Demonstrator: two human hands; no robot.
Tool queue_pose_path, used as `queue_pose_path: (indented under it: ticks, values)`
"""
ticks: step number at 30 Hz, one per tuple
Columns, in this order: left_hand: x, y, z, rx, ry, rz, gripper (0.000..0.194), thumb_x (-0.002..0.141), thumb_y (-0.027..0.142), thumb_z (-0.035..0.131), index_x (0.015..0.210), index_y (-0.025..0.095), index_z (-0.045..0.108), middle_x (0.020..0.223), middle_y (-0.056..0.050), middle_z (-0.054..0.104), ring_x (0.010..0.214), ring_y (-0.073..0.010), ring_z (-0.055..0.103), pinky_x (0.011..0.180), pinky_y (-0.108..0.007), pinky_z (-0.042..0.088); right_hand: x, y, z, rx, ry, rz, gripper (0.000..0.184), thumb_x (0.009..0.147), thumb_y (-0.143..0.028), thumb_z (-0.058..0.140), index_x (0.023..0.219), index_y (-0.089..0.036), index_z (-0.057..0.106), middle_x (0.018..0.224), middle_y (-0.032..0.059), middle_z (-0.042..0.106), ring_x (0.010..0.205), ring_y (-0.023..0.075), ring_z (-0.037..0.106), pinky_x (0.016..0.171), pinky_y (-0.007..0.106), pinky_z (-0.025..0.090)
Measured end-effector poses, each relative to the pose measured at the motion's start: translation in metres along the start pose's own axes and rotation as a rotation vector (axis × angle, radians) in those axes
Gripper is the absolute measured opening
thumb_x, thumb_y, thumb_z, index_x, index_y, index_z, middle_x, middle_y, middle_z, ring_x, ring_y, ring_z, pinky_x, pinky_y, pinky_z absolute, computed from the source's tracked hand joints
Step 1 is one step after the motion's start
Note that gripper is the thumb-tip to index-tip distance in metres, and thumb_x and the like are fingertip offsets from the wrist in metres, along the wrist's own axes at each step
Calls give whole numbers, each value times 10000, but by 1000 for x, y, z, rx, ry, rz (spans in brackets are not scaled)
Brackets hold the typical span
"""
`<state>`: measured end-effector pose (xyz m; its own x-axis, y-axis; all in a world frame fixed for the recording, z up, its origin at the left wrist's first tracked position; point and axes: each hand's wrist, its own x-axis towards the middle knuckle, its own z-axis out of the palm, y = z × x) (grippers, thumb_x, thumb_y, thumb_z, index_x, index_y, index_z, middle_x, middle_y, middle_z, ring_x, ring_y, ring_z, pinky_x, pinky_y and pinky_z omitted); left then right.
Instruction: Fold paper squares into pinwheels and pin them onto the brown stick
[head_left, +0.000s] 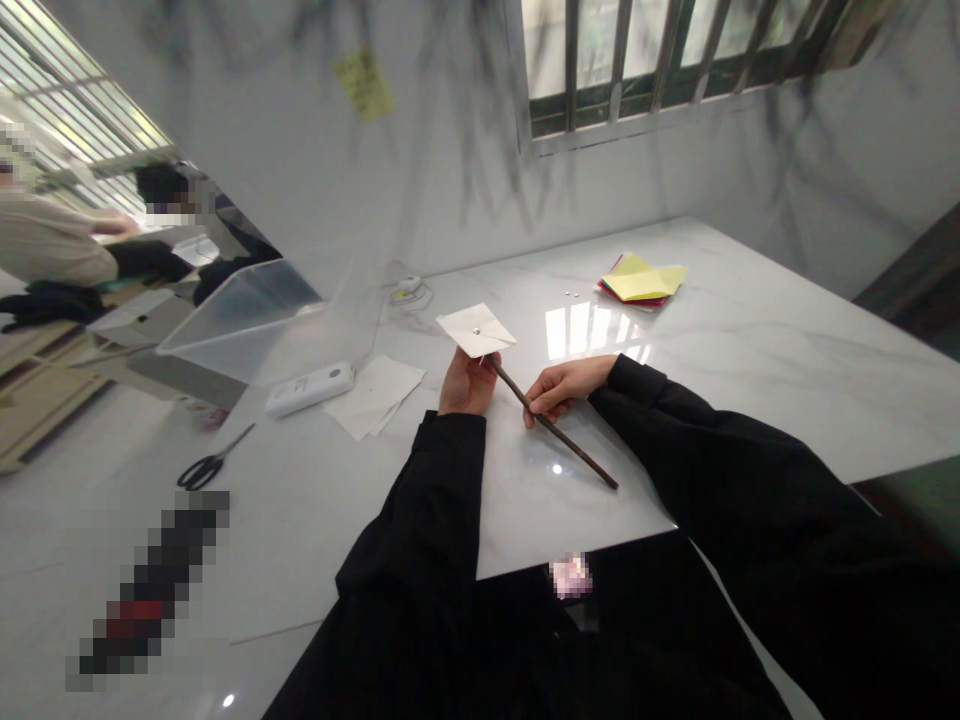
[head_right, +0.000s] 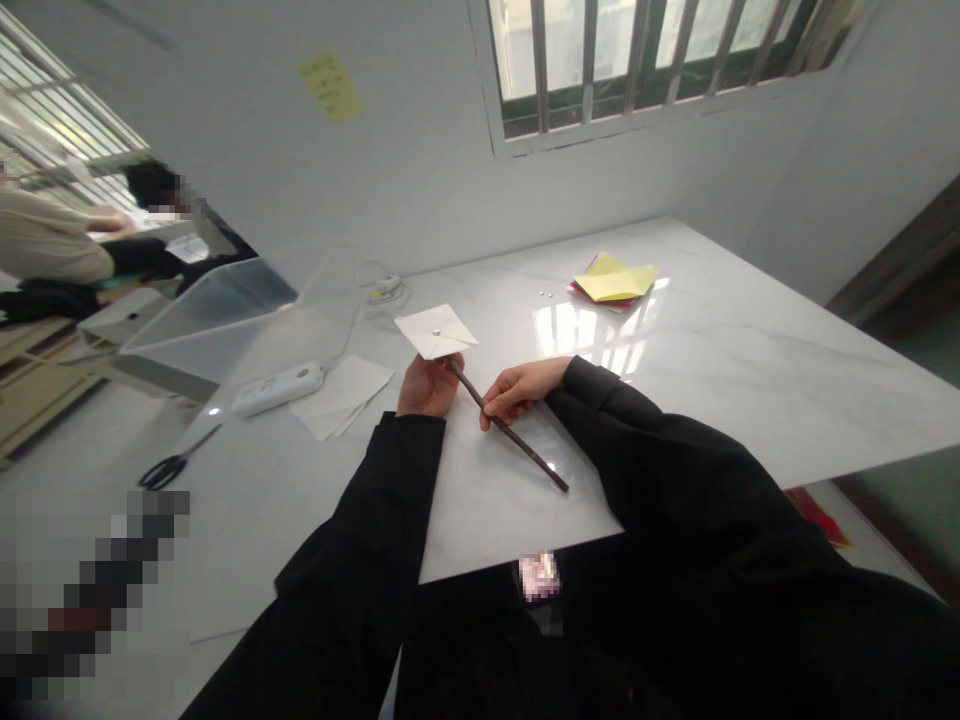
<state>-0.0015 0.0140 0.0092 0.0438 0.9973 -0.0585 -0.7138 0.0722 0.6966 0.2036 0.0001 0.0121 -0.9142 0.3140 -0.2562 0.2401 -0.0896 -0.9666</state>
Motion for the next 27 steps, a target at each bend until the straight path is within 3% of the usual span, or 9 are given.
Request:
queue_pose_path:
  ticks: [5, 10, 18, 27]
  values:
    - [-3, -1, 3, 63, -24, -35, 214, 950, 312, 704, 1136, 210, 733, 944, -34, 766, 782, -114, 691, 725, -206, 552, 10, 4, 4, 361, 372, -124, 312, 889, -400, 779, 1068, -150, 724, 835, 7, 660, 636, 61, 560, 550, 158, 464]
    - [-5, -5, 6, 83, -81, -79, 262, 935, 330, 714, 1161, 196, 727, 995, -53, 770, 899, -151, 720, 783, -223, 569, 22, 3, 8, 706, 580, -233, 265, 926, -389, 756, 968, -144, 663, 835, 24, 659, 683, 86, 618, 636, 176, 566]
    - [-5, -9, 9, 126, -108, -128, 338, 904, 335, 748, 1200, 175, 716, 1034, -68, 778, 979, -193, 734, 857, -266, 582, 27, 3, 11, 825, 634, -326, 183, 928, -273, 756, 1027, -149, 666, 887, 30, 710, 718, 89, 671, 651, 165, 584]
    - [-6, -14, 7, 183, -110, -135, 316, 886, 338, 773, 1151, 173, 724, 911, -43, 763, 785, -149, 709, 704, -240, 547, 27, 5, 8, 794, 686, -325, 159, 918, -138, 724, 1071, -171, 695, 983, 48, 752, 736, 77, 686, 682, 149, 594]
